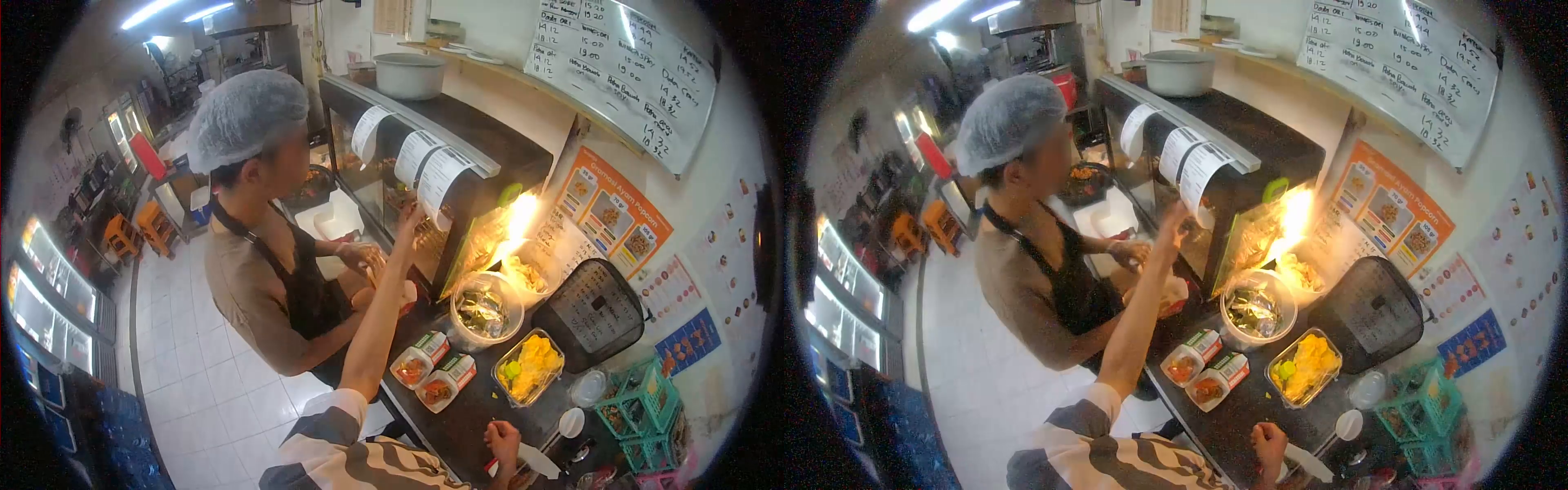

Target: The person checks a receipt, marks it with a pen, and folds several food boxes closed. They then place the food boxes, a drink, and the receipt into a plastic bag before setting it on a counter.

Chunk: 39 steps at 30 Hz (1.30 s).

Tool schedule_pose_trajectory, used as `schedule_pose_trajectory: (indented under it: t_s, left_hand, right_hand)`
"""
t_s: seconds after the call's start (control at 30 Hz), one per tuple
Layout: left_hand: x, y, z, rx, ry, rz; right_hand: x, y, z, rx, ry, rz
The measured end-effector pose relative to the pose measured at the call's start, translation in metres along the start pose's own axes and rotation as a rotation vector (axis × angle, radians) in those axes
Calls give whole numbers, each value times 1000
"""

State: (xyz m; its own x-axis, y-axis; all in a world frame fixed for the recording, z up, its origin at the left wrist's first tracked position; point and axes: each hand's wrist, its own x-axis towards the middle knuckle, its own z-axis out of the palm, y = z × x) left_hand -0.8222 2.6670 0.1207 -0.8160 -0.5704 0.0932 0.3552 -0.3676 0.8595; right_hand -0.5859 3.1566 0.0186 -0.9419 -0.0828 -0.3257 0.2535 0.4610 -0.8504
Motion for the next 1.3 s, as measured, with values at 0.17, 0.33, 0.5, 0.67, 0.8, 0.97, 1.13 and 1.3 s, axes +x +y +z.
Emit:
schedule_pose_trajectory:
  t_s: [0.17, 0.33, 0.5, 0.67, 0.8, 0.97, 1.13, 1.3]
  left_hand:
    - [-9, -9, 3, 116, -66, 19]
    - [12, -27, -4, -1, 39, 178]
    - [0, 0, 5, -82, -115, 132]
    - [-23, 13, 11, -3, -134, 190]
    - [-64, 9, 11, 69, -226, 211]
    - [-71, 33, 49, -111, 13, 207]
    - [-45, 51, 64, -1, -51, 110]
    - [-43, 18, 78, 313, -43, 245]
  right_hand:
    - [-5, 37, 12, 23, -27, 46]
    - [-12, 26, 13, -13, -33, 52]
    - [-11, 34, 12, -12, -46, -14]
    - [-26, 28, 2, -37, -73, -33]
    - [-23, 50, -4, 123, -100, -34]
    - [-17, 24, -20, 82, -96, -123]
    - [-17, 12, -40, 6, -88, -174]
    - [-22, 46, -34, 106, -88, -137]
